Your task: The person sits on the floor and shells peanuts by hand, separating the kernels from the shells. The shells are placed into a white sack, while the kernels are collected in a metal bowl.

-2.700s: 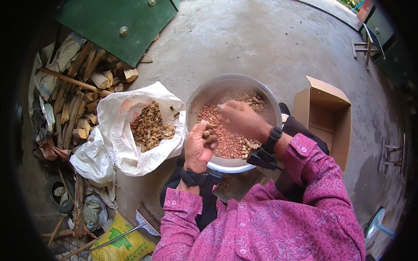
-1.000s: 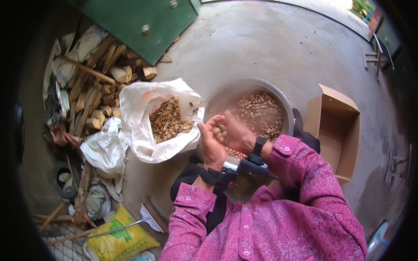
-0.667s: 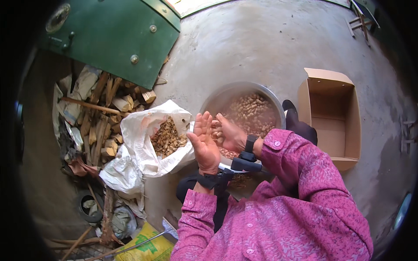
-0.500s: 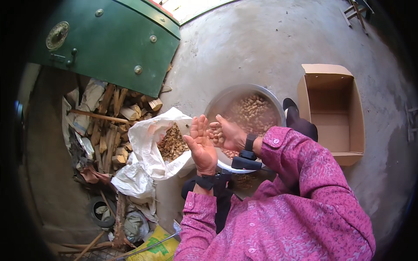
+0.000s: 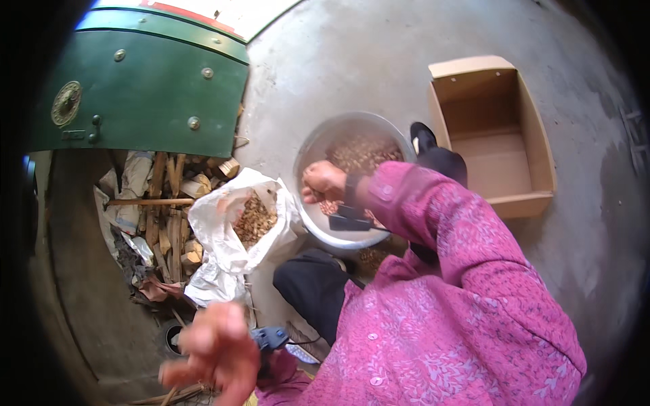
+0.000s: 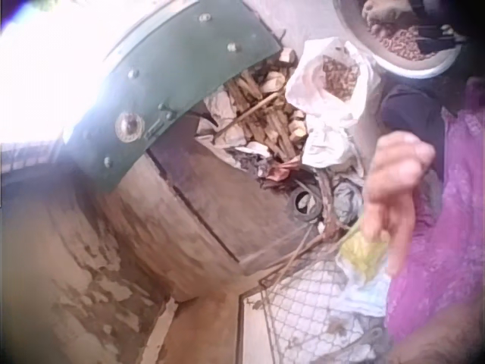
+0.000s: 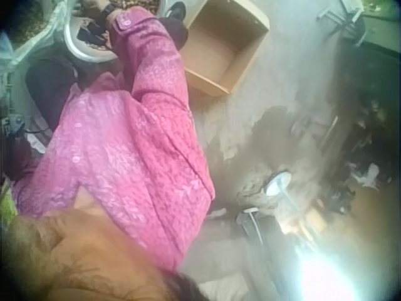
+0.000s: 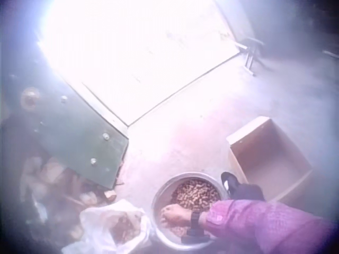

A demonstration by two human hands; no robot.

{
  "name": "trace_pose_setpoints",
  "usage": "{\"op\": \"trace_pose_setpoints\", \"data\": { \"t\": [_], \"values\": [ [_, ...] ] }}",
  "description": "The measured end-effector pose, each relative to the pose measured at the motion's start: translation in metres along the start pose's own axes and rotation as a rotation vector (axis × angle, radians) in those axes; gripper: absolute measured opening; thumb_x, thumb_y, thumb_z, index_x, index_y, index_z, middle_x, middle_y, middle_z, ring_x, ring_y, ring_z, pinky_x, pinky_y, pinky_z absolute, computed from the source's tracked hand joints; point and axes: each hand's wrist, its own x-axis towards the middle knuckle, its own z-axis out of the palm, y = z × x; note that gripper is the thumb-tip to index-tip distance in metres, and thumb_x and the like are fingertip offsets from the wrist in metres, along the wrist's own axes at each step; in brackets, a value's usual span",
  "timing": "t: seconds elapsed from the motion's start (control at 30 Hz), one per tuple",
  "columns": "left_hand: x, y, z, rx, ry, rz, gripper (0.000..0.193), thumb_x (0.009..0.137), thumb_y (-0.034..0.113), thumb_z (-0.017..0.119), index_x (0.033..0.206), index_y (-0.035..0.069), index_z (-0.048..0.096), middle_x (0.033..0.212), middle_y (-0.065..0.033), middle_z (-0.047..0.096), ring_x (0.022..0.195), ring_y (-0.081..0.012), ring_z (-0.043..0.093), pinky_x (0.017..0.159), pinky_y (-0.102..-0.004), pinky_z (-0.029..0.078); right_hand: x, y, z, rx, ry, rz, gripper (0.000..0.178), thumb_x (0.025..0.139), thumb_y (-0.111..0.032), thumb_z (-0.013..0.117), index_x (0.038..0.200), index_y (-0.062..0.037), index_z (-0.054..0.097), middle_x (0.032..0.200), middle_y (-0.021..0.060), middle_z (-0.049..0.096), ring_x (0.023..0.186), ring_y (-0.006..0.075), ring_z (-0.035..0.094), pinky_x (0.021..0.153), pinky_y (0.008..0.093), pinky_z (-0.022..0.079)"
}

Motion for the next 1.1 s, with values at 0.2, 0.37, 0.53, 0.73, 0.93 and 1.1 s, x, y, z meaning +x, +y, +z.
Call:
{"op": "trace_pose_setpoints", "data": {
  "t": [0.2,0.37,0.53,0.73,0.93,1.1],
  "values": [
    [0.033,0.068,0.028,-0.035,-0.372,-0.022,0.021,0.086,0.026,0.048,0.095,0.007,0.049,0.068,-0.0101,0.062,0.051,-0.0204,0.058,0.051,-0.03,0.048,0.001,-0.003,-0.006,-0.533,0.098,-0.388,0.033,0.08,-0.007,0.048,0.108,0.0081,0.052,0.087,0.0152,0.059,0.063,0.0201,0.06,0.052,0.0297,0.052],
    [0.045,0.063,0.043,-0.119,-0.475,-0.053,0.017,0.076,0.005,0.053,0.06,0.003,0.054,0.053,-0.0093,0.057,0.046,-0.0169,0.056,0.047,-0.0248,0.046,-0.015,-0.012,-0.007,-0.51,0.058,-0.348,0.032,0.081,-0.008,0.049,0.108,0.0081,0.053,0.086,0.0144,0.06,0.064,0.0195,0.061,0.052,0.0291,0.052],
    [0.044,0.076,0.053,-0.104,-0.477,-0.036,0.017,0.079,0.006,0.049,0.062,0.004,0.052,0.054,-0.0099,0.057,0.046,-0.017,0.057,0.045,-0.0271,0.046,-0.008,-0.01,-0.003,-0.388,0.015,-0.274,0.031,0.083,-0.009,0.049,0.109,0.0066,0.052,0.084,0.0127,0.06,0.065,0.0175,0.06,0.05,0.0273,0.05],
    [0.049,0.065,0.062,-0.349,-0.49,-0.079,0.019,0.085,0.009,0.038,0.069,0.006,0.047,0.06,-0.0126,0.057,0.046,-0.0188,0.056,0.045,-0.0305,0.046,-0.012,-0.012,-0.014,-0.382,0.07,-0.27,0.029,0.083,-0.009,0.049,0.108,0.0065,0.052,0.08,0.0123,0.06,0.066,0.0166,0.059,0.048,0.0265,0.048],
    [0.055,0.059,0.058,-0.402,-0.632,0.02,0.012,0.085,0.008,0.037,0.076,0.006,0.046,0.058,-0.0132,0.055,0.044,-0.0182,0.054,0.043,-0.032,0.044,-0.016,-0.014,-0.006,-0.39,0.017,-0.258,0.029,0.083,-0.01,0.05,0.106,0.0063,0.053,0.08,0.0121,0.06,0.066,0.0164,0.059,0.047,0.0267,0.047],
    [0.054,0.066,0.06,-0.341,-0.52,-0.115,0.009,0.083,0.006,0.04,0.075,0.007,0.046,0.058,-0.0124,0.054,0.044,-0.0176,0.053,0.043,-0.0318,0.043,-0.011,-0.012,-0.004,-0.317,-0.003,-0.235,0.028,0.083,-0.011,0.05,0.104,0.0059,0.053,0.083,0.013,0.06,0.067,0.0161,0.058,0.048,0.0264,0.046]
  ]
}}
